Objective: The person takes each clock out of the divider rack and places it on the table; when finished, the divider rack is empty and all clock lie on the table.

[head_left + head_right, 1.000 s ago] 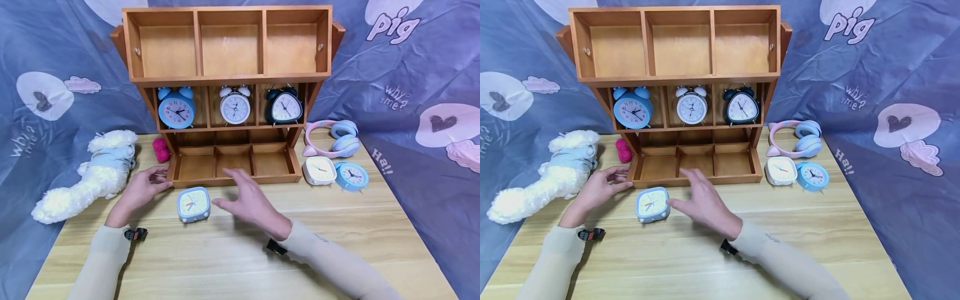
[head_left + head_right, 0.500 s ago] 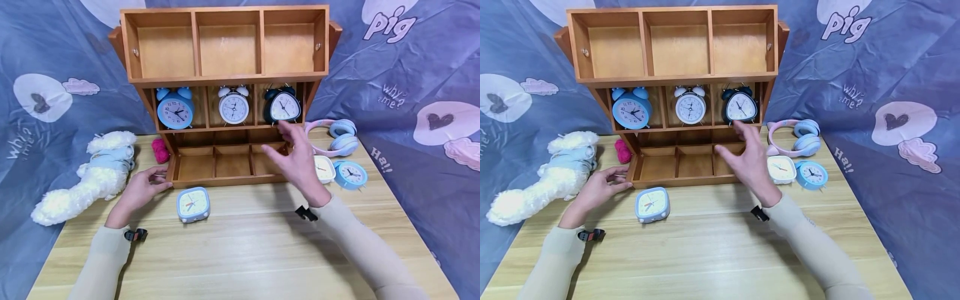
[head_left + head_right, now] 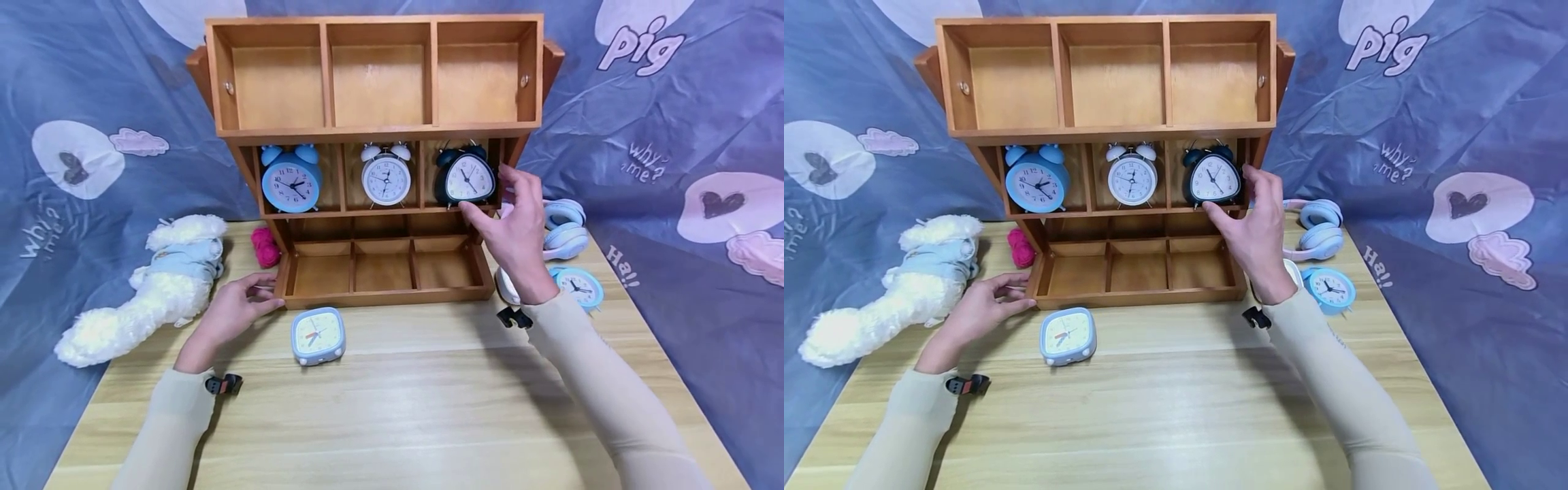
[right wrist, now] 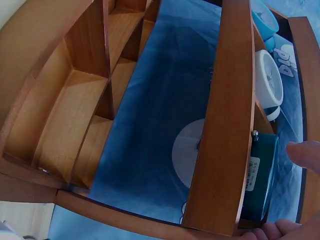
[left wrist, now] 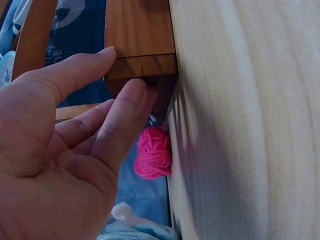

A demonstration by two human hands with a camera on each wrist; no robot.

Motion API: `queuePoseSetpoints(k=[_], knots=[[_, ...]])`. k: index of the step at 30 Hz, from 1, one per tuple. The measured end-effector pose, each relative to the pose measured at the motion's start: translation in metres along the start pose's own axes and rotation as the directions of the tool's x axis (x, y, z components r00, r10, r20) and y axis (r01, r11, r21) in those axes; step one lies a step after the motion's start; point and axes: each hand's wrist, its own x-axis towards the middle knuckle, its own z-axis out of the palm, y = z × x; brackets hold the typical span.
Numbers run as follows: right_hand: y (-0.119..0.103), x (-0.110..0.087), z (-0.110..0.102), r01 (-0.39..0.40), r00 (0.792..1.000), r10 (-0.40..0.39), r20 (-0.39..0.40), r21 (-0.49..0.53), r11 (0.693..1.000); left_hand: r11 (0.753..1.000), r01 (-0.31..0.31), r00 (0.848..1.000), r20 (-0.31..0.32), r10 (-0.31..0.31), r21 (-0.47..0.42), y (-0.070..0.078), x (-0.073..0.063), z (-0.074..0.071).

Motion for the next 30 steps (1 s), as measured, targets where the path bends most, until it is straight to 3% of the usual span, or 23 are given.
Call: queuePoseSetpoints(k=[12, 30], knots=[[-0.006, 0.010, 0.003, -0.046, 0.999, 0.047, 0.024, -0.045, 0.998, 1.000, 0.003, 1.000, -0.005, -0.003, 0.002, 0.000, -0.001, 0.000], [-0.013, 0.008, 0.023, 0.022, 0.998, -0.011, 0.056, -0.201, 0.979, 1.000, -0.006, 1.000, -0.009, 0.006, -0.001, -0.001, 0.000, 0.001]])
